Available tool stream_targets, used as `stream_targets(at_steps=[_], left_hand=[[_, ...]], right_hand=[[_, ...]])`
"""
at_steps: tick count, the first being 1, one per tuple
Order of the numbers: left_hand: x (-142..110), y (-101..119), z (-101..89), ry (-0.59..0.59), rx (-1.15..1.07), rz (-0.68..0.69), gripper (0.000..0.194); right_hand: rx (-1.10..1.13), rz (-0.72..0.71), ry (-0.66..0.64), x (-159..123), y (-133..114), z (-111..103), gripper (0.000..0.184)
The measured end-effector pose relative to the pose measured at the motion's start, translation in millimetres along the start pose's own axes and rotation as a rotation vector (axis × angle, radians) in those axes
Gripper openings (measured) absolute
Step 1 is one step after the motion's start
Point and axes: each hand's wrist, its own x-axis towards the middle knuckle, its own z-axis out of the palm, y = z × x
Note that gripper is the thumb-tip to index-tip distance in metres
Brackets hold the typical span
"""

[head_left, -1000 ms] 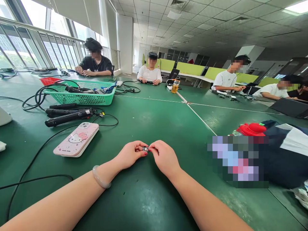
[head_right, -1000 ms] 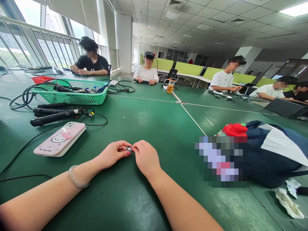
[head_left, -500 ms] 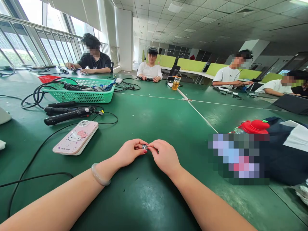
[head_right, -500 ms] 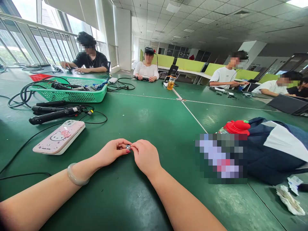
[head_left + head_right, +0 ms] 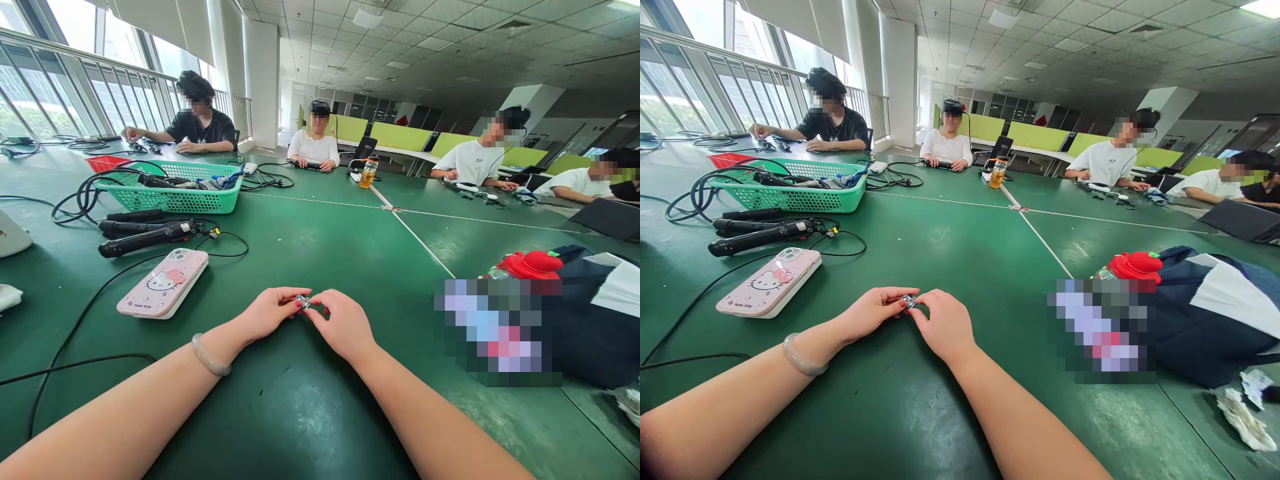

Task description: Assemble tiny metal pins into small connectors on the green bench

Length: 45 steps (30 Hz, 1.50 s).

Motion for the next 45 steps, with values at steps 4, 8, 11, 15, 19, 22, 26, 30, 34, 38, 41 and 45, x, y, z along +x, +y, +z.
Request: stream_targets(at_steps=[4, 8, 11, 15, 19, 22, 26, 30, 34, 38, 41, 45], left_hand=[[-1.3, -0.2, 1.4, -0.057, -0.233, -0.036, 0.048], [-1.8, -0.6, 2.0, -0.088, -0.376, -0.100, 0.049], [-2.7, 0.6, 3.5, -0.074, -0.382, -0.125, 0.046], [-4.2, 2.7, -2.7, -0.007, -0.336, -0.081, 0.046], [-5.3, 1.3, -39.4, 0.233, 0.131, 0.016, 0.044], [-8.6, -2.4, -75.8, 0.537, 0.808, -0.035, 0.037], [-13.8, -7.1, -99.9, 0.622, 1.190, -0.110, 0.041], [-16.2, -7.8, -98.5, 0.599, 1.273, -0.144, 0.040], [-17.7, -6.8, -96.0, 0.599, 1.245, -0.133, 0.032], [-18.2, -9.1, -97.4, 0.599, 1.252, -0.137, 0.032], [-17.7, -12.5, -98.1, 0.615, 1.240, -0.140, 0.034], [-15.5, -14.8, -96.0, 0.588, 1.228, -0.122, 0.035]], right_hand=[[-0.041, -0.038, 0.009, 0.1, -5.2, 1.9, 0.016], [-0.093, -0.063, 0.008, 1.5, -11.0, 6.8, 0.014], [-0.084, -0.084, -0.002, 2.3, -10.8, 9.7, 0.014], [-0.046, -0.064, 0.004, 2.4, -4.6, 7.5, 0.017], [0.019, 0.025, -0.014, 2.7, 1.8, 1.3, 0.019], [0.127, 0.051, -0.039, 3.1, 8.0, -2.2, 0.020], [0.241, 0.071, -0.043, 3.6, 18.3, -4.8, 0.022], [0.282, 0.123, -0.045, 3.9, 21.0, -7.0, 0.023], [0.324, 0.134, -0.069, 4.1, 16.9, -6.6, 0.022], [0.361, 0.124, -0.091, 4.7, 17.6, -2.8, 0.021], [0.392, 0.152, -0.100, 5.1, 20.1, -0.5, 0.021], [0.418, 0.170, -0.138, 5.4, 22.3, 1.0, 0.022]])
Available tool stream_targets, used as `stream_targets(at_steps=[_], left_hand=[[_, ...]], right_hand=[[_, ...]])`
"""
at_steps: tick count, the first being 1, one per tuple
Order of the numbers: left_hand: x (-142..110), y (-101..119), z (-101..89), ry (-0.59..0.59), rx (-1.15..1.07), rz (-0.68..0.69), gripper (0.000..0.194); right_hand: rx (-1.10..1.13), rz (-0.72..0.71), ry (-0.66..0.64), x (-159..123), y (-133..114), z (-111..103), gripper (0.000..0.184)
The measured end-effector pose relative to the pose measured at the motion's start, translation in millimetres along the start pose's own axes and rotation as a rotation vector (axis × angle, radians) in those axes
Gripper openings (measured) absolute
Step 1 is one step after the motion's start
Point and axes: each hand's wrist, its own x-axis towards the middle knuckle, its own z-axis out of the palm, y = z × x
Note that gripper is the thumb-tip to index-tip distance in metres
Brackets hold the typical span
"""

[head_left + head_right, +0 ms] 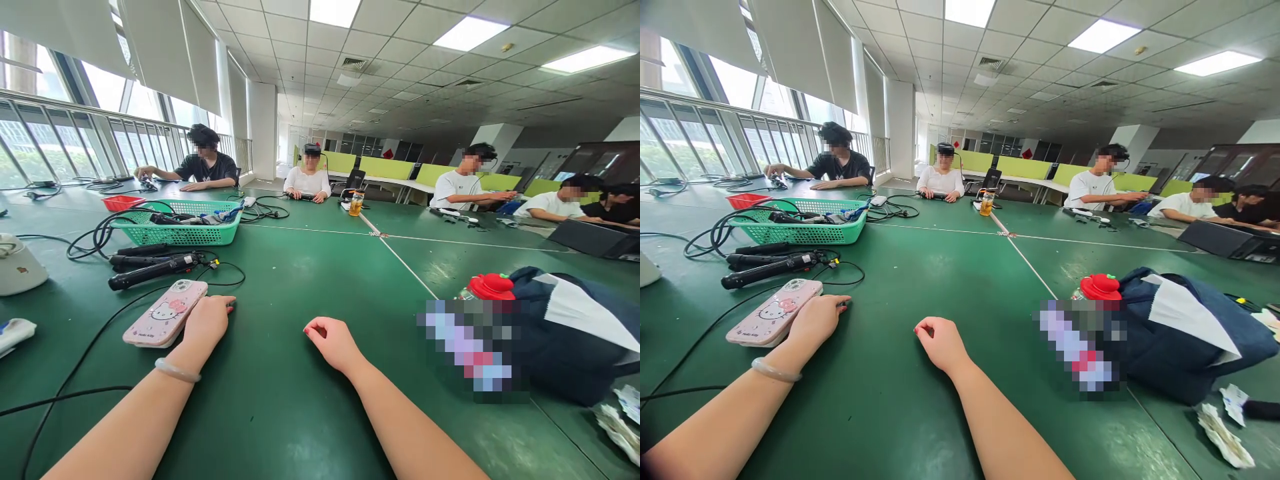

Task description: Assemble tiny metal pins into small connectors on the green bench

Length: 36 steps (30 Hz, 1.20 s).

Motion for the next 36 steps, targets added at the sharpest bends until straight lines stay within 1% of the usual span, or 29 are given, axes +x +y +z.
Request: stream_targets(at_steps=[3, 5, 10, 12, 15, 18, 21, 23, 25, 26, 29, 30, 33, 36], left_hand=[[0.9, 5.5, 0.0, 0.003, -0.024, -0.008, 0.035], [1.3, 10.4, -0.7, 0.000, -0.077, -0.021, 0.034], [0.2, 24.7, 0.7, -0.067, -0.323, -0.074, 0.035], [-1.3, 32.3, 3.7, -0.095, -0.403, -0.062, 0.036], [-4.9, 47.1, 9.2, -0.144, -0.517, 0.043, 0.037], [-9.8, 63.6, 13.8, -0.230, -0.651, 0.186, 0.037], [-14.6, 79.1, 17.1, -0.237, -0.723, 0.231, 0.033], [-17.2, 90.0, 19.6, -0.215, -0.743, 0.201, 0.028], [-20.3, 102.7, 22.7, -0.196, -0.802, 0.124, 0.025], [-22.4, 109.8, 24.4, -0.188, -0.877, 0.083, 0.025], [-31.3, 130.8, 28.3, -0.193, -1.217, -0.025, 0.024], [-34.6, 136.1, 28.7, -0.192, -1.319, -0.036, 0.022], [-41.9, 142.3, 27.1, -0.275, -1.528, -0.039, 0.022], [-42.4, 136.1, 24.3, -0.367, -1.649, -0.037, 0.023]], right_hand=[[0.001, 0.025, -0.033, 0.5, 1.0, 1.0, 0.022], [-0.007, 0.030, -0.049, 0.7, 0.8, 2.2, 0.021], [-0.063, 0.020, -0.091, 0.8, -4.4, 6.6, 0.019], [-0.109, 0.018, -0.103, 1.0, -6.5, 8.6, 0.016], [-0.188, -0.024, -0.099, 1.8, -7.1, 11.2, 0.010], [-0.228, -0.041, -0.086, 1.8, -5.8, 13.1, 0.020], [-0.254, -0.034, -0.074, 1.0, -5.8, 14.3, 0.029], [-0.286, -0.041, -0.070, 0.8, -7.1, 15.1, 0.035], [-0.332, -0.060, -0.067, 1.3, -8.7, 16.0, 0.038], [-0.360, -0.068, -0.061, 1.6, -9.4, 16.6, 0.037], [-0.433, -0.074, -0.041, 2.1, -10.2, 18.6, 0.027], [-0.439, -0.080, -0.035, 2.0, -10.0, 19.4, 0.024], [-0.403, -0.128, -0.012, 1.2, -7.6, 21.1, 0.023], [-0.393, -0.160, 0.000, 1.2, -4.8, 21.9, 0.020]])
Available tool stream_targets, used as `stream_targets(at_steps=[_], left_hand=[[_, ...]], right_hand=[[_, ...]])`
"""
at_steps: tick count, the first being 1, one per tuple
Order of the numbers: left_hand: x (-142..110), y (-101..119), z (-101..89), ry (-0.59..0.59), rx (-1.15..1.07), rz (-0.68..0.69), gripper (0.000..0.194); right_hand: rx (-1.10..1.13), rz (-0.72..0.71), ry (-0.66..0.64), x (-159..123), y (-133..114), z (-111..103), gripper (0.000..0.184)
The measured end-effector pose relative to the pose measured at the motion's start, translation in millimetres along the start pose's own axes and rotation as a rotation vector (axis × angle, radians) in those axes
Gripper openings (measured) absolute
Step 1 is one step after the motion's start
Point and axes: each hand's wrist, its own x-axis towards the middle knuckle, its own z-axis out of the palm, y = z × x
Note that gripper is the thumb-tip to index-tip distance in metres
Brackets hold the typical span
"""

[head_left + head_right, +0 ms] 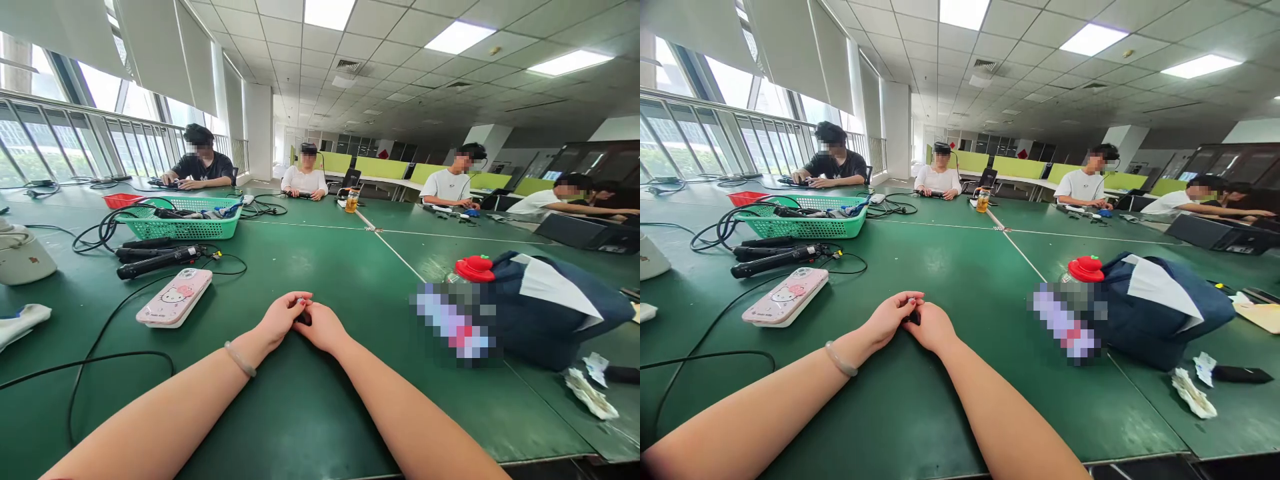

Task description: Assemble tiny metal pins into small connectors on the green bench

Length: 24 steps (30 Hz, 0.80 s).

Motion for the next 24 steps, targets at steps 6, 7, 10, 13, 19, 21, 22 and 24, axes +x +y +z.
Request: stream_targets(at_steps=[6, 7, 10, 13, 19, 21, 22, 24], left_hand=[[0.3, 4.4, -8.5, -0.029, -0.152, -0.039, 0.028], [0.1, 5.0, -8.5, -0.023, -0.145, -0.043, 0.027], [0.1, 6.6, -10.8, 0.029, -0.036, -0.018, 0.023], [2.6, 7.1, -17.9, 0.092, 0.200, 0.057, 0.022], [9.2, 1.4, -29.8, 0.100, 0.525, 0.105, 0.029], [8.4, -0.3, -28.9, 0.094, 0.554, 0.073, 0.029], [7.3, -0.7, -27.6, 0.082, 0.558, 0.058, 0.029], [4.5, -0.6, -24.3, 0.044, 0.555, 0.041, 0.029]], right_hand=[[0.003, -0.003, -0.010, 3.1, 0.8, 0.4, 0.012], [0.010, 0.007, -0.012, 3.5, 0.8, 0.6, 0.012], [0.031, 0.035, -0.020, 3.8, 2.0, 1.9, 0.014], [0.055, 0.059, -0.017, 3.0, 4.5, 2.2, 0.017], [0.167, 0.061, -0.068, 2.5, 11.0, -5.3, 0.021], [0.196, 0.096, -0.087, 2.5, 12.0, -8.4, 0.022], [0.200, 0.111, -0.087, 2.4, 12.1, -9.4, 0.021], [0.199, 0.126, -0.070, 2.2, 11.7, -10.5, 0.014]])
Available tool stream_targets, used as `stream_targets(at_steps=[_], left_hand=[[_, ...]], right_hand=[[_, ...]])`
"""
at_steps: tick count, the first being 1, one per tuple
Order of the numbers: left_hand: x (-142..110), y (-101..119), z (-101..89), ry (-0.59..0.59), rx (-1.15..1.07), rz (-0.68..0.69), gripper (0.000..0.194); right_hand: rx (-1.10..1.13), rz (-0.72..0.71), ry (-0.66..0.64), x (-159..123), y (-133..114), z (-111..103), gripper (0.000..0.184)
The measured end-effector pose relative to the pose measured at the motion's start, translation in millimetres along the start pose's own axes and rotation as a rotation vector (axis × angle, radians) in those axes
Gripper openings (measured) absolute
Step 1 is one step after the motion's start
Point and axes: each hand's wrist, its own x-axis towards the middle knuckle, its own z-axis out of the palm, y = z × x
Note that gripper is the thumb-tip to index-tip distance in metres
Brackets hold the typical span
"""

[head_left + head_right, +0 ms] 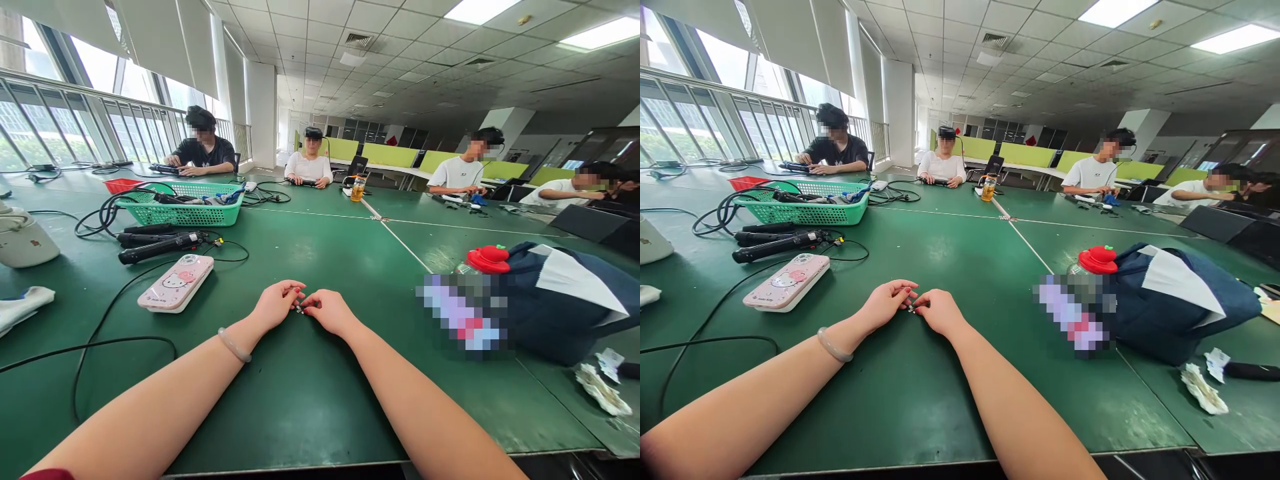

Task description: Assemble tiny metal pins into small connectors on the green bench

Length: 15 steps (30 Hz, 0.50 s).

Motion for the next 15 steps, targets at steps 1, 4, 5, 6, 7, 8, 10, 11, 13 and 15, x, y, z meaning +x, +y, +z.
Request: stream_targets(at_steps=[1, 4, 5, 6, 7, 8, 10, 11, 13, 15], left_hand=[[-1.4, 1.1, 0.9, -0.016, 0.004, 0.005, 0.030], [-3.7, 3.9, 0.9, -0.015, 0.035, 0.022, 0.030], [-3.7, 4.4, 0.0, 0.002, 0.046, 0.020, 0.030], [-3.4, 4.9, -1.2, 0.024, 0.053, 0.014, 0.030], [-2.9, 5.3, -2.4, 0.045, 0.052, 0.011, 0.030], [-2.4, 5.7, -3.4, 0.062, 0.043, 0.010, 0.030], [-1.4, 6.6, -4.6, 0.071, 0.009, 0.013, 0.031], [-1.0, 7.0, -4.6, 0.058, -0.016, 0.014, 0.031], [-0.3, 7.3, -3.8, 0.010, -0.068, 0.025, 0.033], [0.5, 6.4, -2.7, -0.041, -0.100, 0.051, 0.036]], right_hand=[[-0.001, -0.001, 0.012, -0.2, -0.4, 0.1, 0.011], [-0.010, -0.019, 0.031, -0.4, -1.7, 0.9, 0.009], [-0.008, -0.026, 0.034, -0.5, -2.0, 1.0, 0.009], [-0.002, -0.033, 0.039, -0.5, -2.2, 0.9, 0.010], [0.010, -0.039, 0.044, -0.4, -2.3, 0.7, 0.010], [0.024, -0.044, 0.054, -0.4, -2.3, 0.3, 0.011], [0.047, -0.061, 0.083, -0.1, -2.1, -0.5, 0.012], [0.053, -0.068, 0.100, 0.1, -2.0, -0.9, 0.012], [0.064, -0.078, 0.146, 0.6, -1.6, -1.4, 0.012], [0.078, -0.083, 0.194, 1.2, -1.0, -1.7, 0.012]])
